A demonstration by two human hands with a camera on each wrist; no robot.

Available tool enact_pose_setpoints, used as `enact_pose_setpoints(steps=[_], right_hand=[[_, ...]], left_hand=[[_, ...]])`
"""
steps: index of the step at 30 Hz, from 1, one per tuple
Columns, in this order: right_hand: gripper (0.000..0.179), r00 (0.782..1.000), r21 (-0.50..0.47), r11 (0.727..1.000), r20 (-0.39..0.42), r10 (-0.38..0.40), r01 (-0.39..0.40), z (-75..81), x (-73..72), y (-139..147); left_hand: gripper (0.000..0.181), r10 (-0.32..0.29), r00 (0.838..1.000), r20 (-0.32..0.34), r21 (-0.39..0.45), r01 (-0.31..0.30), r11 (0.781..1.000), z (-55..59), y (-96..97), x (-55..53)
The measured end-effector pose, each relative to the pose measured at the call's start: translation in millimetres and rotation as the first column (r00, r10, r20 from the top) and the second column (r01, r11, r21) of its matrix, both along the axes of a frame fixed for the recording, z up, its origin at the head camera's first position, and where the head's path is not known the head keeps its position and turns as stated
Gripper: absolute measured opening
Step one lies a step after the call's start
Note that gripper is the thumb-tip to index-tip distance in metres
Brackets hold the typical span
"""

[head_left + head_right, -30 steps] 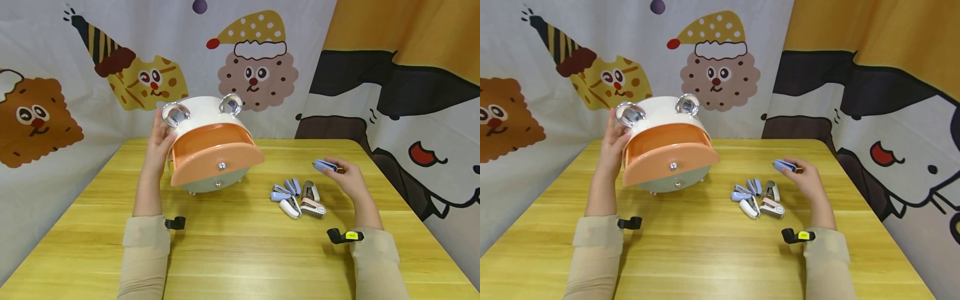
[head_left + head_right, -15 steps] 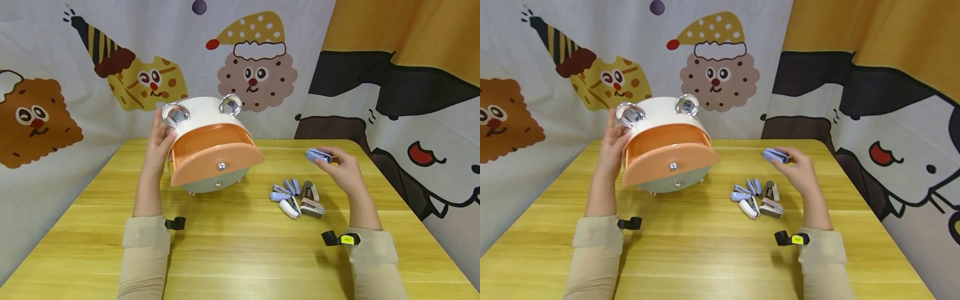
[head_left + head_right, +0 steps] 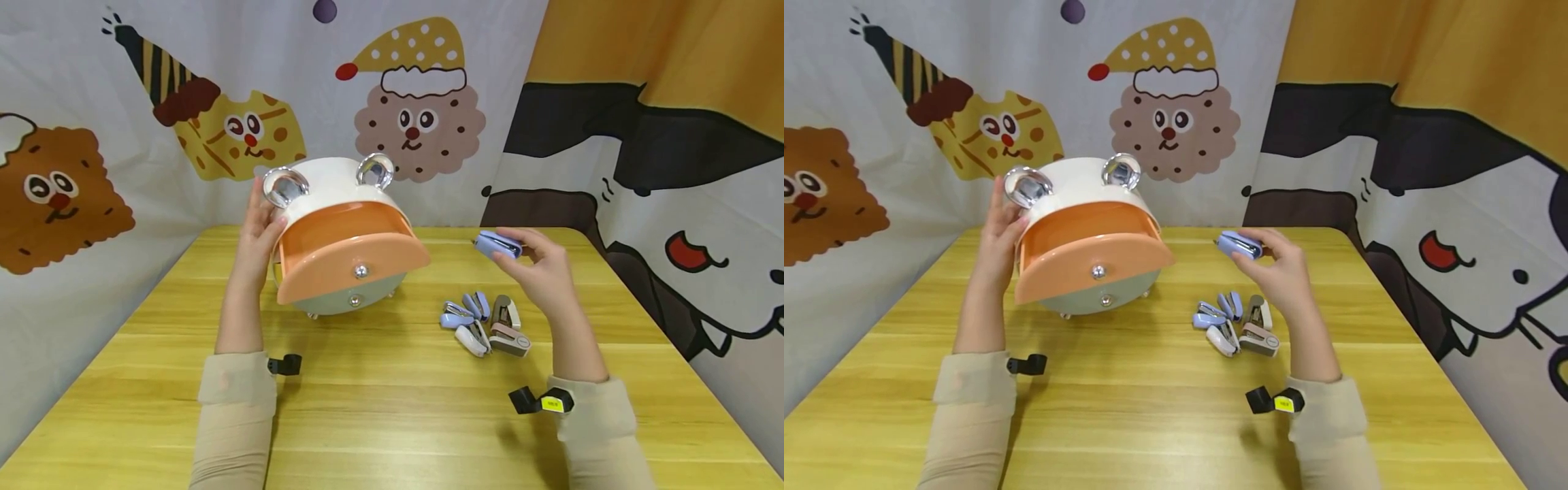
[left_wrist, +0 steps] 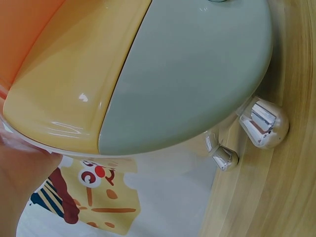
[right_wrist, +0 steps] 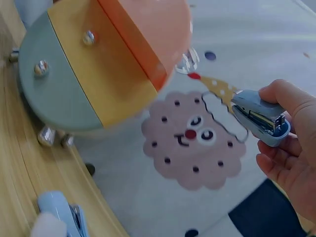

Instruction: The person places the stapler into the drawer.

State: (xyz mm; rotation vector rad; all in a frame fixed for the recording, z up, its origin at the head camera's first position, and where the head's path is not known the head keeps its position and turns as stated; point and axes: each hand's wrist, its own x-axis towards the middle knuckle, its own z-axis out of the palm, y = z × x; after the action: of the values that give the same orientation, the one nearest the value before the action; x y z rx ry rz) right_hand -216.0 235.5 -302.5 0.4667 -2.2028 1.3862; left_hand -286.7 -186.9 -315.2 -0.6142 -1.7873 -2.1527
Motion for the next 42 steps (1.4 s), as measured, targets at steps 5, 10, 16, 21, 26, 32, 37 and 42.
enact_pose_setpoints(steps=[5,10,16,21,26,32,37,42], right_hand=[[0.033,0.997,-0.056,0.996,-0.019,0.068,-0.069,5.9,2.9,-20.9],[0.033,0.992,-0.091,0.989,-0.051,0.115,-0.12,11.4,6.2,-41.7],[0.034,0.981,-0.126,0.976,-0.101,0.165,-0.177,17.1,12.3,-64.5],[0.035,0.976,-0.153,0.968,-0.118,0.183,-0.2,20.6,17.6,-84.0],[0.035,0.972,-0.15,0.966,-0.142,0.188,-0.209,20.3,18.8,-99.8],[0.036,0.955,-0.148,0.96,-0.213,0.205,-0.238,23.1,17.9,-115.6],[0.037,0.941,-0.129,0.964,-0.28,0.192,-0.235,32.6,11.7,-131.3],[0.036,0.947,-0.087,0.967,-0.24,0.213,-0.24,43.8,3.1,-144.8]], left_hand=[[0.072,0.003,1.0,-0.009,0.004,-0.003,1.0,0.1,-1.0,-0.4],[0.072,0.003,1.0,-0.016,0.0,-0.003,1.0,-0.4,-1.0,-0.4],[0.071,0.007,1.0,-0.026,-0.001,-0.007,1.0,-0.5,-0.6,-0.7],[0.072,0.006,1.0,-0.018,-0.005,-0.006,1.0,-0.1,0.4,-0.4],[0.071,0.003,1.0,-0.013,-0.006,-0.003,1.0,-1.4,0.8,0.0],[0.07,-0.011,1.0,-0.028,-0.001,0.011,1.0,-2.3,0.4,-0.4],[0.071,0.002,1.0,-0.012,-0.011,-0.003,1.0,-1.2,0.0,-0.7],[0.072,0.016,1.0,0.013,-0.021,-0.015,1.0,0.4,-0.4,1.1]])
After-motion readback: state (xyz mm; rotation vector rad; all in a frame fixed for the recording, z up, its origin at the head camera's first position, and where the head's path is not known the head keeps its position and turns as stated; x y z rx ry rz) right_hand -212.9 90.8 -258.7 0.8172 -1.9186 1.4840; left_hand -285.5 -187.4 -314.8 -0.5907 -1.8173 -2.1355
